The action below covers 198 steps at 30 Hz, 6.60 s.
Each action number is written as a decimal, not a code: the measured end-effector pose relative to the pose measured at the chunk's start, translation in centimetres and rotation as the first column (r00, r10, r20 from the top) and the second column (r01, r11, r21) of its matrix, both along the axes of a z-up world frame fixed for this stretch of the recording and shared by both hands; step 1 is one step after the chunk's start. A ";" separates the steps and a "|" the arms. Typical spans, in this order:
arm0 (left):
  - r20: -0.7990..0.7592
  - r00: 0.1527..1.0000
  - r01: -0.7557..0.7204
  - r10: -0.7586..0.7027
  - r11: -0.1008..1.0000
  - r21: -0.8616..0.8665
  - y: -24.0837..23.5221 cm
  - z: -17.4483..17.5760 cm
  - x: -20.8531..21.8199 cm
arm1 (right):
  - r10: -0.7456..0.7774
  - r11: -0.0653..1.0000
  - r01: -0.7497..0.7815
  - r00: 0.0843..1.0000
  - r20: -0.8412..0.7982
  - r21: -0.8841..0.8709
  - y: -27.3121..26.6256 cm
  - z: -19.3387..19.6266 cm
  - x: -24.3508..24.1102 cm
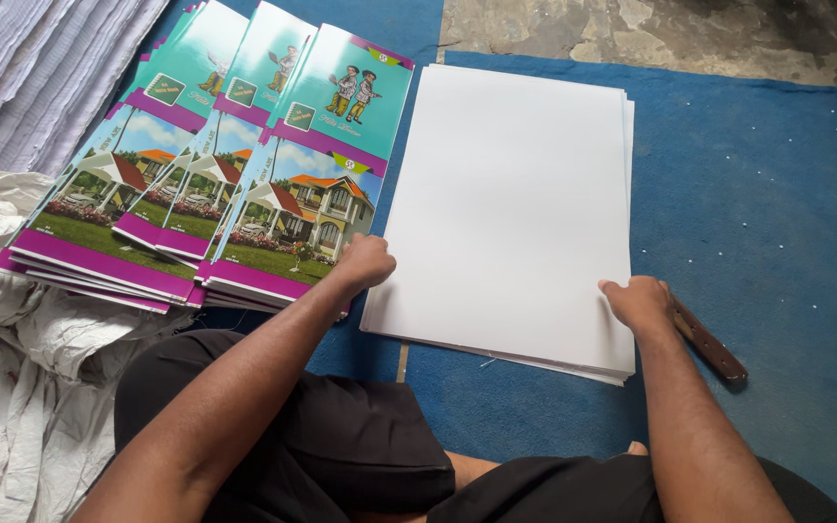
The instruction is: The person sits on a blue mat and repeatedly folds a printed cover sheet over a stack of white pages, then uses a wooden block to press and crease the spine fold. The person repeats this folding and pressing cycle multiple times on the same stack.
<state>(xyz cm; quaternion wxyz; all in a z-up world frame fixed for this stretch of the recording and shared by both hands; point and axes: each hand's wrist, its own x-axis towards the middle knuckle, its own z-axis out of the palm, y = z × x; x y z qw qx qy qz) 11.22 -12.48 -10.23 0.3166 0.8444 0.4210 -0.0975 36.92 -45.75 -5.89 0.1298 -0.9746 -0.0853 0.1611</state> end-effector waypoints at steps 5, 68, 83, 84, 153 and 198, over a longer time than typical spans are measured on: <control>-0.016 1.000 -0.008 0.007 1.000 -0.029 -0.1 0.5 -0.2 | -0.038 0.999 0.038 0.997 -0.062 -0.004 0.3 2.4 -0.5; 0.388 0.881 -0.184 0.269 0.953 -0.243 -6.6 3.0 4.5 | -0.006 0.842 -0.029 0.998 0.064 0.539 0.2 12.4 -2.1; 0.301 0.954 -0.021 -0.012 0.994 0.104 -7.7 5.5 4.5 | 0.449 0.804 -0.513 0.856 0.257 0.301 6.2 7.1 -4.1; 0.283 0.959 -0.015 -0.013 0.995 0.097 -7.7 5.4 4.6 | 0.476 0.794 -0.547 0.831 0.289 0.265 6.5 6.8 -4.3; 0.370 0.924 -0.115 0.099 0.993 0.021 -6.1 2.3 5.2 | 0.499 0.865 -0.493 0.827 0.259 -0.091 14.2 -2.7 -3.6; -0.169 0.882 0.469 -0.439 0.850 0.239 -9.9 5.2 11.1 | 0.609 0.793 -0.597 0.769 0.195 -0.123 12.9 -5.4 3.0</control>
